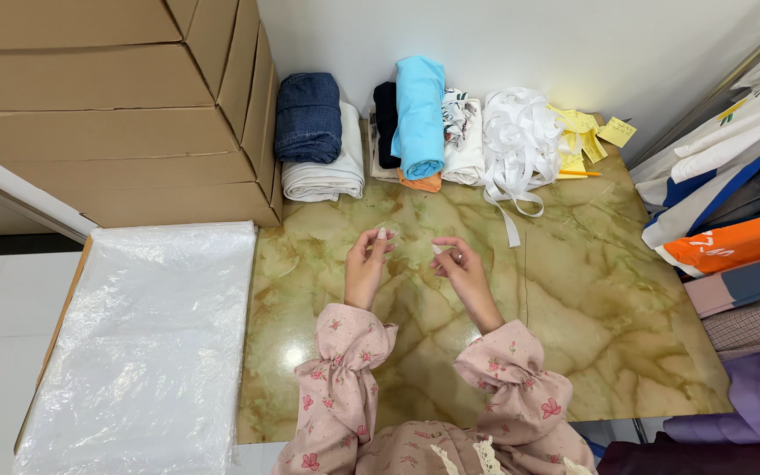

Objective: The person takes a patterned white shirt from a hanger, folds it, and places it on a stack. They then take a light blue shirt from a hanger, fold it, and add it to the stack. Finally, they take a grey shirt from a hanger, fold it, and place it on the stack.

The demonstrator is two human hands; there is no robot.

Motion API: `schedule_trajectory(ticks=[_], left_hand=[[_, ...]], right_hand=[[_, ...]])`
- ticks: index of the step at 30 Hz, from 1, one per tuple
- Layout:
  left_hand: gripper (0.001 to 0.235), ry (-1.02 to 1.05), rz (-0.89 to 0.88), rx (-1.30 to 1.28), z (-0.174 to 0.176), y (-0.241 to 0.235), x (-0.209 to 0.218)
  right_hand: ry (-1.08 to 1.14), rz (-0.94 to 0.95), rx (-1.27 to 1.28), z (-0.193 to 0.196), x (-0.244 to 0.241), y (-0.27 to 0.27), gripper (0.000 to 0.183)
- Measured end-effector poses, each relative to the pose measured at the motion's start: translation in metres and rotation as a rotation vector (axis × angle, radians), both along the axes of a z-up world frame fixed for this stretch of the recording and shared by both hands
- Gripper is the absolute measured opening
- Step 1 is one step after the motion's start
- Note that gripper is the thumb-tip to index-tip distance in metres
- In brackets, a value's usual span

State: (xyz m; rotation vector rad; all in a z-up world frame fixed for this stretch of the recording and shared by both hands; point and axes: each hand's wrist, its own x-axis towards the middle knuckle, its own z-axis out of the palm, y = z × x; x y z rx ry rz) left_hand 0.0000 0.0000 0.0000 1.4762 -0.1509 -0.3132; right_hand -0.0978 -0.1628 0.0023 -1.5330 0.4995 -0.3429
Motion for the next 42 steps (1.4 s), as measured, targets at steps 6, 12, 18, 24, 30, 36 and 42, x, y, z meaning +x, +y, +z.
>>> schedule_trajectory(ticks=[6,12,18,24,30,36,42], left_hand=[[0.023,0.018,0.008,-0.021,-0.002,0.0,0.002],[0.024,0.026,0.014,-0.036,0.007,-0.001,0.002],[0.023,0.034,0.001,-0.061,-0.021,-0.017,0.013],[0.023,0.055,0.001,-0.056,-0.013,-0.012,0.011],[0.023,0.065,0.05,-0.047,-0.002,0.006,0.011],[0.024,0.077,0.092,-0.059,-0.005,0.022,0.018],[0.025,0.087,0.173,-0.051,0.002,0.052,0.02]], right_hand=[[0.083,0.009,-0.002,-0.012,-0.007,-0.011,0.027],[0.049,-0.107,-0.039,0.032,-0.023,-0.017,0.057],[0.152,-0.115,0.032,-0.006,-0.029,-0.052,0.07],[-0.108,-0.159,0.005,0.015,-0.022,-0.038,0.073],[-0.165,0.032,-0.047,0.05,0.002,-0.017,0.073],[-0.1,0.267,0.013,0.025,0.045,0.017,0.067],[-0.111,0.44,-0.012,0.039,0.061,0.064,0.065]])
